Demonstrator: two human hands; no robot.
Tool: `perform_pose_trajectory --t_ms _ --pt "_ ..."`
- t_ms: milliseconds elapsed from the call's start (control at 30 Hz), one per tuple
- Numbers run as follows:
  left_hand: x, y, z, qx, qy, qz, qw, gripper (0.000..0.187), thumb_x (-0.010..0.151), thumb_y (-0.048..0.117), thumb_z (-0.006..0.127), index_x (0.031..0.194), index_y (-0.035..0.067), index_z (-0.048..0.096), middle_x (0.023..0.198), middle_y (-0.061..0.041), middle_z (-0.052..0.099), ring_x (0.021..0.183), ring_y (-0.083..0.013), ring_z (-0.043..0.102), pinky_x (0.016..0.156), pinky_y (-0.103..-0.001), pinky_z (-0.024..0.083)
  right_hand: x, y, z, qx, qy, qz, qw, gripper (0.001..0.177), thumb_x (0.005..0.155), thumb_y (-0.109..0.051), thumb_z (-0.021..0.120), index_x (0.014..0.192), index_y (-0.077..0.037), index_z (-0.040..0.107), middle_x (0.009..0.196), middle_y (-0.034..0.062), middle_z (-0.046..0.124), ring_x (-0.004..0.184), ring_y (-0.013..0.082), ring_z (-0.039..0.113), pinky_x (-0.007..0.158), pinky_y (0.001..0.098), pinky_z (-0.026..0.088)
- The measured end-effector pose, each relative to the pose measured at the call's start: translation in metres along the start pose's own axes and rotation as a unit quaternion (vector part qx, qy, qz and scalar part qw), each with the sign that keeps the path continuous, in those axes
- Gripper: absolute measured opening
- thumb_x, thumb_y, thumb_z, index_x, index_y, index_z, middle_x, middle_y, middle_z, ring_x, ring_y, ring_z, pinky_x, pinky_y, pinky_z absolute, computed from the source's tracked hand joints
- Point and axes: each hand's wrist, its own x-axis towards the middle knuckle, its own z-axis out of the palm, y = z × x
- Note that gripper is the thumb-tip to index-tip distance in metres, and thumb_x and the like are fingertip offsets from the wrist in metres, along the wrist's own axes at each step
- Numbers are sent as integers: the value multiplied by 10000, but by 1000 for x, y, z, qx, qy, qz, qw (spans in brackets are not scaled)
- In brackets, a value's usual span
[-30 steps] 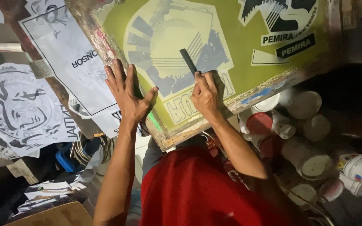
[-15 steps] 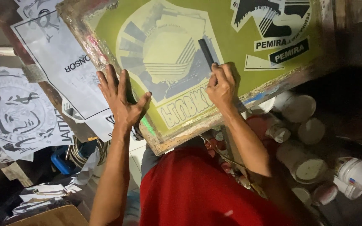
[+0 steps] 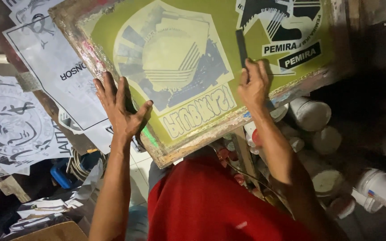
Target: Applying oil to a paper stencil on a screen printing frame and smoothing it out with hands and a scraper
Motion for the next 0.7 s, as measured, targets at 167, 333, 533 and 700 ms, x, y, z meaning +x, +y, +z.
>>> perform_pose_trajectory --t_ms 167,333,533,700 --pt "1 -6 2 3 23 29 999 990 750 583 927 1567 227 494 1692 -126 221 1531 -486 77 1223 -670 87 -19 -8 -31 94 -2 154 984 298 955 163 601 1233 73 658 993 209 562 786 316 605 698 365 531" --pt "0 -11 5 1 33 49 998 997 771 644 898 1579 246 472 1692 -109 224 1537 -465 85 1246 -626 87 -26 -44 -48 250 -3 344 905 267 1038 -25 646 1299 30 628 1038 103 603 735 118 616 641 232 546" --pt "-1 -14 2 -2 -1 21 1000 940 820 625 862 1587 247 473 1705 -102 184 1541 -455 29 1233 -660 52 -54 -46 -12 175 -12 271 946 204 877 60 796 1075 11 780 868 136 634 742 166 644 643 250 492" --pt "-3 -18 3 -10 -8 14 1000 868 886 633 788 1608 318 423 1721 -54 157 1564 -409 6 1248 -634 38 -43 -73 25 118 -2 167 979 237 861 76 782 1092 21 796 854 144 658 713 229 640 624 282 501"
